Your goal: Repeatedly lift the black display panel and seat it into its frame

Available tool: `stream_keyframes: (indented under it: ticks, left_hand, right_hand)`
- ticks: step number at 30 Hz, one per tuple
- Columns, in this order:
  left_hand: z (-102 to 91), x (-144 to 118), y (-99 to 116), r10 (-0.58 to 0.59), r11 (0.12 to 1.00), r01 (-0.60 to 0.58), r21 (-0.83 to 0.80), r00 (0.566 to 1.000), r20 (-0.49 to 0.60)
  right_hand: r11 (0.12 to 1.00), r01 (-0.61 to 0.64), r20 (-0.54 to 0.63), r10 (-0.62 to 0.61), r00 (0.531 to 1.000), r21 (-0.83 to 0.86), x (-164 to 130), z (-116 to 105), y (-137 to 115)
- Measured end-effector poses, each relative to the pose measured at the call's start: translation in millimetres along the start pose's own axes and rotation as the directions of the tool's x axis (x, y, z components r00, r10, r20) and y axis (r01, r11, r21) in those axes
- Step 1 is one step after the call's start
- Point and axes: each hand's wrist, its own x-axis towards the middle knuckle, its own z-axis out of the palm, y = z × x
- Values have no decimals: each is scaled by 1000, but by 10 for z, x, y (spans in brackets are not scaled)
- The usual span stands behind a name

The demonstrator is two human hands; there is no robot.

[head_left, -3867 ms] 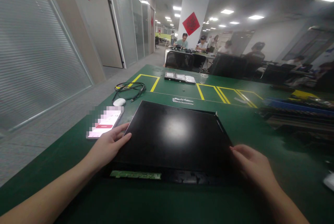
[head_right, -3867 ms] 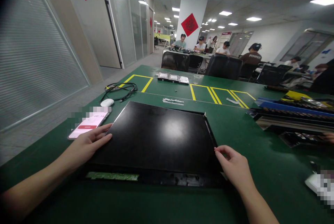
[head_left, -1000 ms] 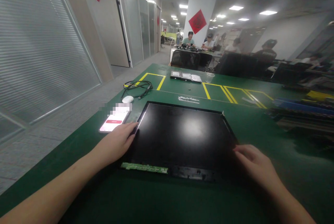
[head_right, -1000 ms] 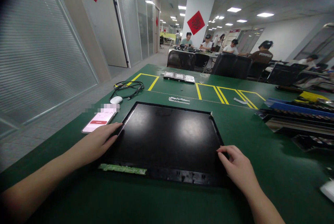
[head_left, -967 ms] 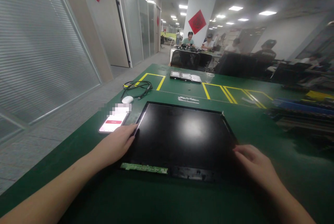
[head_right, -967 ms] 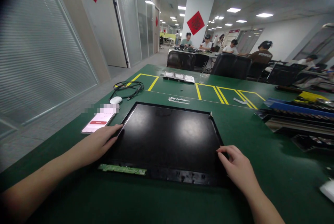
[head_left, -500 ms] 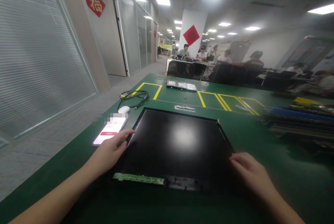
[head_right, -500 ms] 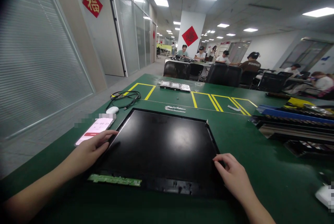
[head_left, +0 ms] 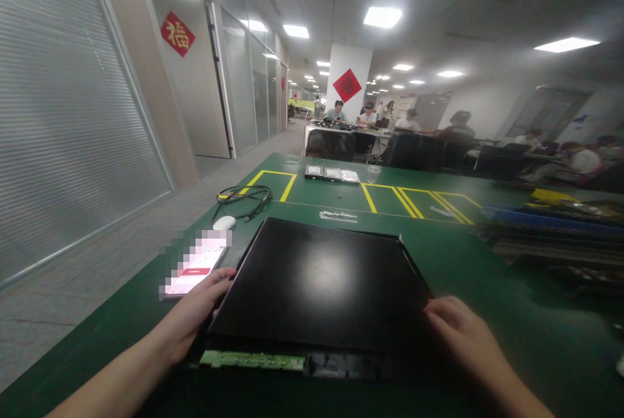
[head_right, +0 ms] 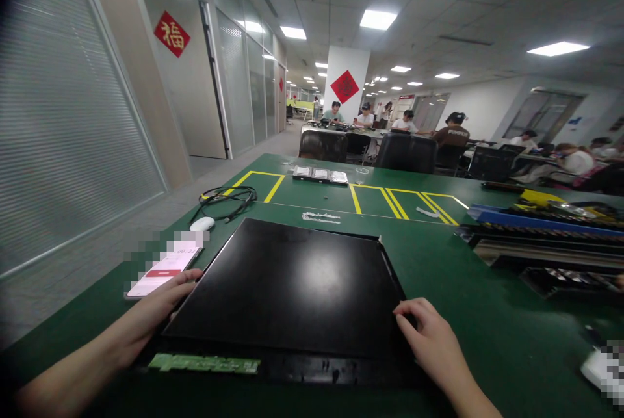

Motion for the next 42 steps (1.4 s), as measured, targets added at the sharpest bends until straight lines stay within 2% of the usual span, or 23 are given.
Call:
stream_keyframes:
  ticks: [3,7,11,18,21,24,31,35,37,39,42]
  left_hand:
    - [-22,6,-1,-39,998,40,-53,999,34]
    - [4,-105,108,-100,983,115,-142,989,107]
    - [14,-184,172,-151,978,166,-123,981,125]
    - [-103,-93,138,-47,998,54,-33,982,185]
    - [-121,-89,126,54,988,-77,137,985,162]
    - [-108,-113,93,110,956,-152,250,979,174]
    - [-56,-211,97,190,930,-231,285,968,163]
    - [-42,-269,130,206,954,-237,184,963,173]
    - [-53,-275,132,202,961,-237,145,955,219]
    - [-70,-269,127,218,960,-254,118,943,253]
    - [-85,-259,121,272,949,-304,82,922,276]
  right_hand:
    - [1000,-14,9,14,1000,-10,-2,8,34]
    - [1000,-12,25,13,1000,-14,-5,18,43]
    - [1000,-4,43,5,999,-14,-12,11,13]
    - [999,-39,42,39,998,-14,-15,-6,-18]
    - [999,-41,45,42,998,-15,-10,1,5]
    - [999,-36,37,37,999,-28,-8,9,24]
    - [999,-16,28,17,999,-35,-14,5,15]
    - [999,-35,46,36,998,-36,-13,14,42]
    - [997,-79,46,79,996,-9,-11,15,65]
    - [983,-172,23,171,985,59,-6,9,85]
    - [925,-321,-52,338,940,203,15,-7,106]
